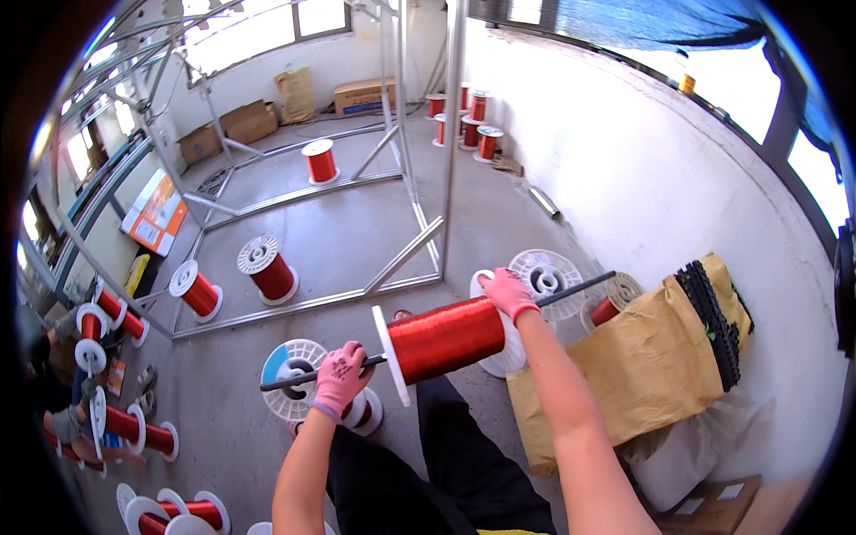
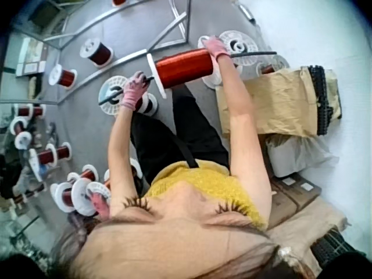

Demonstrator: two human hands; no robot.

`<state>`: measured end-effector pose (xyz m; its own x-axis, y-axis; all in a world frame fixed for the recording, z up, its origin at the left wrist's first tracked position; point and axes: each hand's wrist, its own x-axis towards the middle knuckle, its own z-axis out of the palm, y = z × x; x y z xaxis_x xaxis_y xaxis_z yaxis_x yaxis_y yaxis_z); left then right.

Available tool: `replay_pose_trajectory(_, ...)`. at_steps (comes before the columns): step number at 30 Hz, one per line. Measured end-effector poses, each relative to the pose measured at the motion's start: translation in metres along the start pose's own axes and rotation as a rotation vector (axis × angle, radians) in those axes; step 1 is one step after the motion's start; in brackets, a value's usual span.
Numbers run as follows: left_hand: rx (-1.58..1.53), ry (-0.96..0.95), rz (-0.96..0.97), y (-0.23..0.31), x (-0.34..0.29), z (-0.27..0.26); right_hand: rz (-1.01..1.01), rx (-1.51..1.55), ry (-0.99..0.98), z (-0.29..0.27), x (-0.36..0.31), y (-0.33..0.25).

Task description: The person organizes wire spools by sliding them onto a metal rod and placing them around the workspace.

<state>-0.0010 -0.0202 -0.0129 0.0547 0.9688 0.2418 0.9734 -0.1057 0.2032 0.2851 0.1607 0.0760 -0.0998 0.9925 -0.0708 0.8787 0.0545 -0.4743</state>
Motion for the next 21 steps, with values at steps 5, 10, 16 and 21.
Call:
replay_pose_trajectory(5, 0.187, 0.034, 0.003, 0.007, 0.009, -0.007, 0.011, 0.003, -0.043, 0.006, 0.013, 0.001)
replay_pose_trajectory(10, 0.165, -0.137, -0.164, 0.002, 0.015, 0.008, 0.041, -0.049, -0.088, 0.005, 0.027, -0.003)
replay_pose_trajectory(16, 0.172, -0.346, -0.256, 0.008, 0.023, -0.001, -0.03, 0.036, -0.023, 0.01, 0.019, 0.011)
replay_pose_trajectory(21, 0.181, -0.435, -0.258, 0.005, 0.019, -0.014, -0.211, 0.666, 0.511, 0.081, -0.108, 0.072)
